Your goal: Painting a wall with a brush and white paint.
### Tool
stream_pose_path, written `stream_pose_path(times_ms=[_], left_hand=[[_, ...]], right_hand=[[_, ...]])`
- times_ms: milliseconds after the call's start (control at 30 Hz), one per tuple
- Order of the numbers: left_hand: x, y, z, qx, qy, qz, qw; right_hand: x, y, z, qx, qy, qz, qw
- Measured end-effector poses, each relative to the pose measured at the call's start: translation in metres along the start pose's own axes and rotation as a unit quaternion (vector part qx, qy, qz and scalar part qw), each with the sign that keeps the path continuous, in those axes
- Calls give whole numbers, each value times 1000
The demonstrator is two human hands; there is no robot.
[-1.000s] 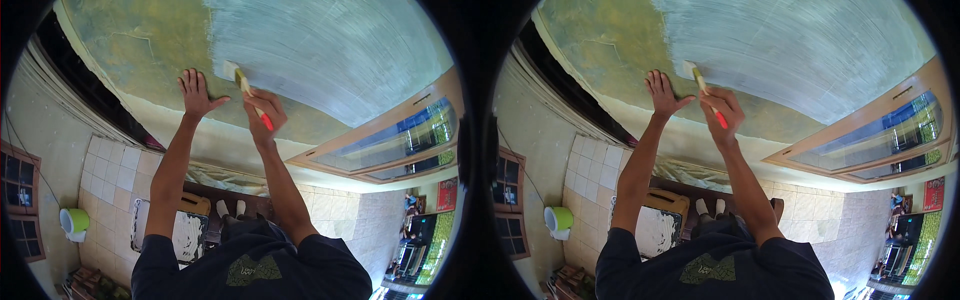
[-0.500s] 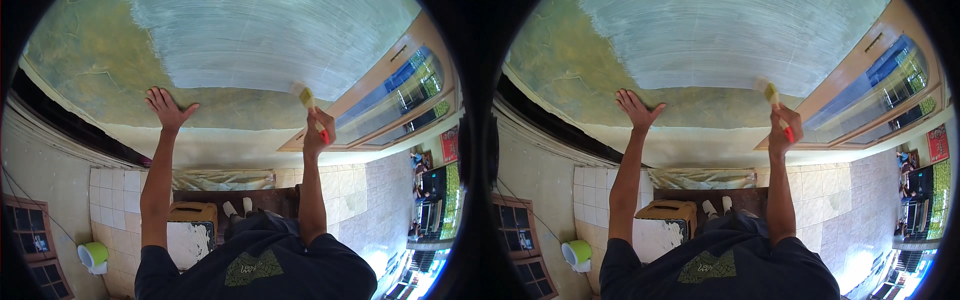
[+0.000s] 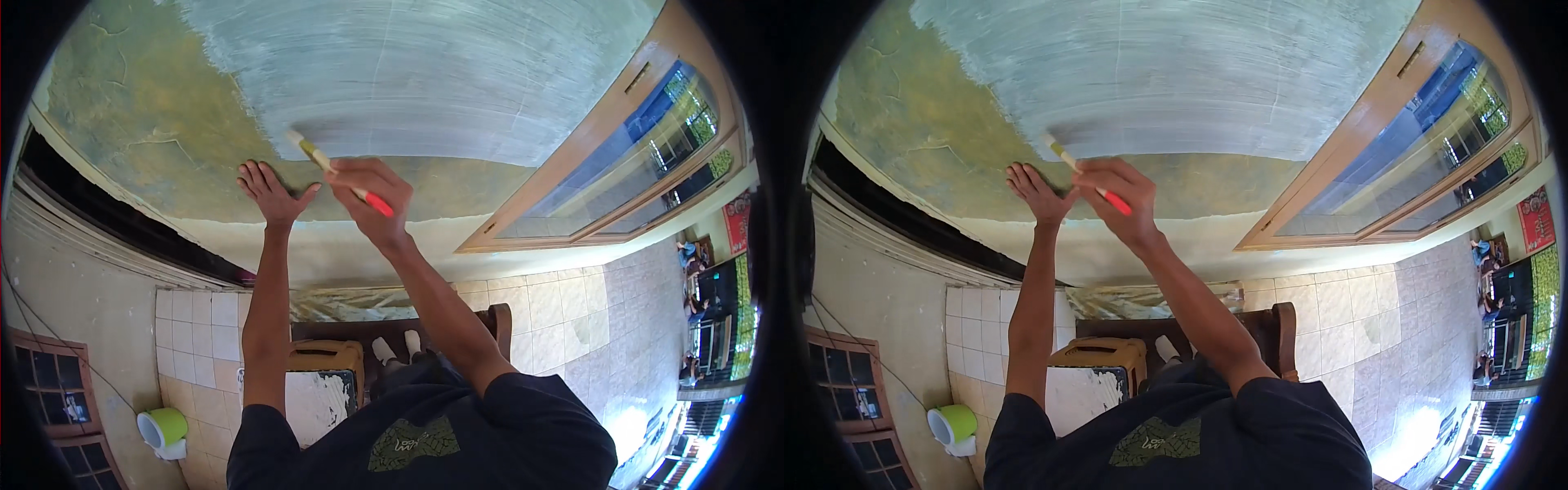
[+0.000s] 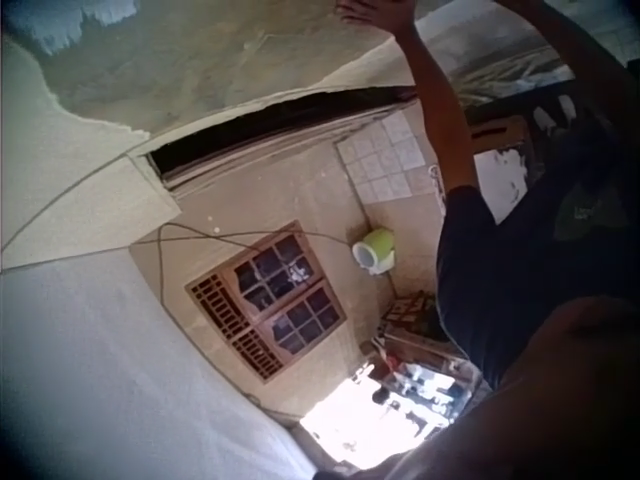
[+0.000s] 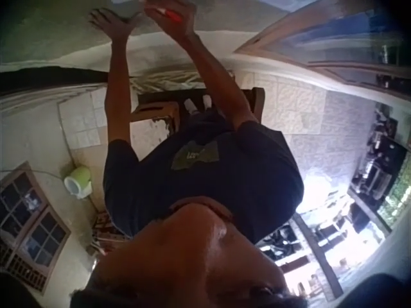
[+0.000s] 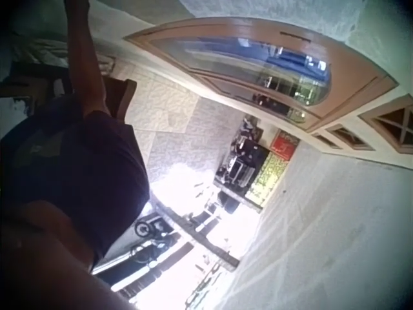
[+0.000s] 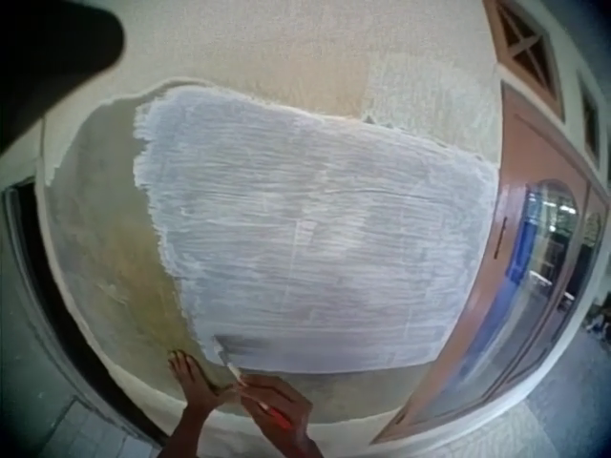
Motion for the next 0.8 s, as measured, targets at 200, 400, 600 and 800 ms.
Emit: stream_pose_path(times_ms=[200,400,600,800], left_hand=[[-3,1,3,15,-1,22,1000],[6,-7,2,11,-8,11,1000],[18,-22,3,9,9,3,1000],[12,-21,8,4,11,13,1000]], right_hand=[[-78,-35,-3,45,-84,-76,993],[-210,-68,-20,116,-172,-127,970],[-312,-78,-29,118,-234,-196,945],[-261,-28,-17,55,-213,-196,956]])
Point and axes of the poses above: each hand's wrist, its own z-axis towards the middle knuckle, its own x-axis out of the palm, y = z × x, the point moved 7 cm from there along z, towards the middle knuckle, and after that the axes turned 4 degrees about -z, right-handed, at the moved point
